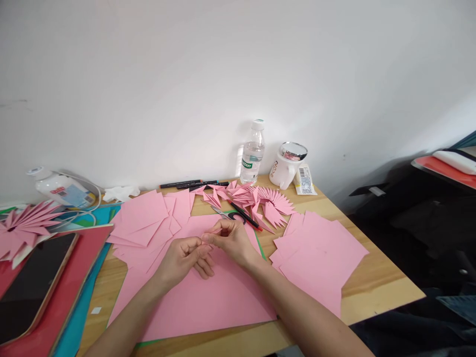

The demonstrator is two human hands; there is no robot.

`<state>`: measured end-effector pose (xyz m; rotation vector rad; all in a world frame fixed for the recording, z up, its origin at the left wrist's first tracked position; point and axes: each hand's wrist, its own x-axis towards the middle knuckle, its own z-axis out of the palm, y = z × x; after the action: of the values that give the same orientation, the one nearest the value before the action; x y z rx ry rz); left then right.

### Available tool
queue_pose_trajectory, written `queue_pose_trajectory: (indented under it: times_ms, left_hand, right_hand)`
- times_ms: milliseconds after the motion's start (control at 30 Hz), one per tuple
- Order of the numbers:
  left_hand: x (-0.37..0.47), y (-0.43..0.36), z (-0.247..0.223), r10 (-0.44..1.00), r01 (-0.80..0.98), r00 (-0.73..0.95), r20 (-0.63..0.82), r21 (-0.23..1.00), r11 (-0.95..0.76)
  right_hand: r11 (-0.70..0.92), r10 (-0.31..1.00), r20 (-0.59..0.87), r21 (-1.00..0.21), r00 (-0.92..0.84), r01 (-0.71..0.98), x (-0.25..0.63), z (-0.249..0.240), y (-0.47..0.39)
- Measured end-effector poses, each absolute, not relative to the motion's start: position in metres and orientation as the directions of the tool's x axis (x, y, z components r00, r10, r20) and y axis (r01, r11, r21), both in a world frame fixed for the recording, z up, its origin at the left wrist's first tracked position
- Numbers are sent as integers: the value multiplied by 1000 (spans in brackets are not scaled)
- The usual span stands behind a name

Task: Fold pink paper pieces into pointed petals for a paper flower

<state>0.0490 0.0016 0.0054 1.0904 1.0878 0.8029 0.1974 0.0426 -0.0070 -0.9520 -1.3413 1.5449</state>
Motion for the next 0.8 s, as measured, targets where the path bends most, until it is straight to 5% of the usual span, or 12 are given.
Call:
queue_pose_trajectory:
  times_ms: [200,433,600,733,800]
  left_hand:
    - [43,5,9,892,-138,352,-284,927,350]
    - [46,4,8,905,-110,271,-327,924,367]
    - [46,5,3,927,-106,214,-309,936,337]
    - [48,2,-5,967,167,45,-250,956,240]
    - [51,3,-3,998,434,-63,13,901,16]
  right_hand:
    - [-63,965,-53,-998,-258,-29,197,-5,46]
    - [-4,987,1,-999,-161,-32,197,-9,43]
    - [3,938,8,-1000,-346,-15,193,-5,42]
    - [-98,899,-57,-992,-435,-74,190,-4,42]
    - [-167,926,-104,-975,-362,-145,190,-5,44]
